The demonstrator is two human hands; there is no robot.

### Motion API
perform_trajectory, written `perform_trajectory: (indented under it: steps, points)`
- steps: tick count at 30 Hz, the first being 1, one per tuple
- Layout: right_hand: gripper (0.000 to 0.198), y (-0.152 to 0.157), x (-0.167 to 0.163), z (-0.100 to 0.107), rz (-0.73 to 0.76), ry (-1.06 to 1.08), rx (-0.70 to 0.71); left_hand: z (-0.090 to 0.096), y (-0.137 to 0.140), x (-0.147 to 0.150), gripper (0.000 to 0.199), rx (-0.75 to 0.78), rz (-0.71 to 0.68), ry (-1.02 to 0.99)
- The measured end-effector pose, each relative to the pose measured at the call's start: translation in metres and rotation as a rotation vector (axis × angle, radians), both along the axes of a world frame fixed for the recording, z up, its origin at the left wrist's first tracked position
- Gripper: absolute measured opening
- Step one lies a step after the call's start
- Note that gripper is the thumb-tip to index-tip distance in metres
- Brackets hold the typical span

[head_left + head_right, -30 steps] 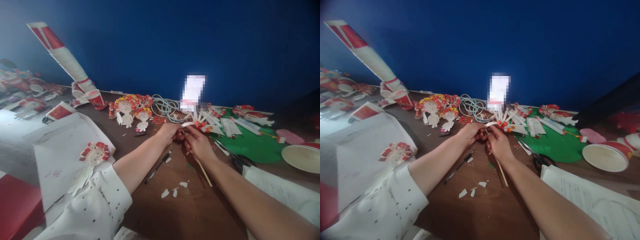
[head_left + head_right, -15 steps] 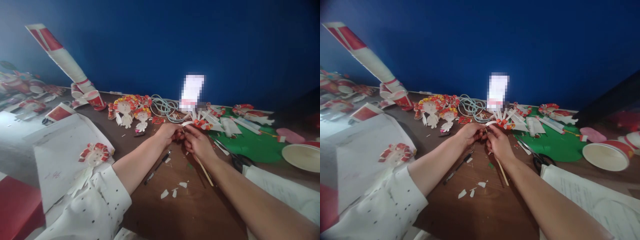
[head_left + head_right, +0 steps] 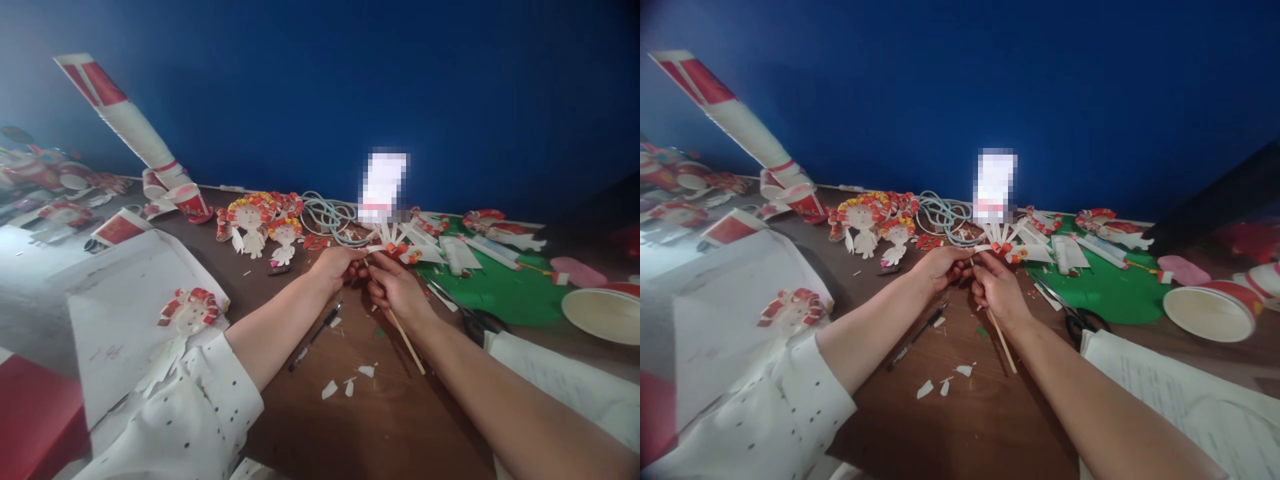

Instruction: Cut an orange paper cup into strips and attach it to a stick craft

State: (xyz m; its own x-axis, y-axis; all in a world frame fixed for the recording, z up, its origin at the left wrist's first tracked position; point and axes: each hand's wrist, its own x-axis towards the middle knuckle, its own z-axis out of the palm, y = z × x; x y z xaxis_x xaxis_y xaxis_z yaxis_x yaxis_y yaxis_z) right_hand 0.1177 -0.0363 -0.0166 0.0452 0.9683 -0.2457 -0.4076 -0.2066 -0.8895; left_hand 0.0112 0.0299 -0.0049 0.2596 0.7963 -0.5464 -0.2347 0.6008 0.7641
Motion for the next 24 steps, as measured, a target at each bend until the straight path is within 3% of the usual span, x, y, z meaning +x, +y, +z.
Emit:
perform_trajectory:
  steps: [10, 24]
  points:
    - [0.034, -0.0010, -0.0006, -0.0010, 0.036, -0.059, 0.015, -0.0042, 0.0006, 0.0008, 0.020, 0.033, -0.026, -0.012]
    - [0.028, 0.0069, 0.0077, 0.0044, 0.035, -0.018, -0.118, -0.0013, 0.0023, -0.0023, 0.021, 0.010, -0.036, -0.078]
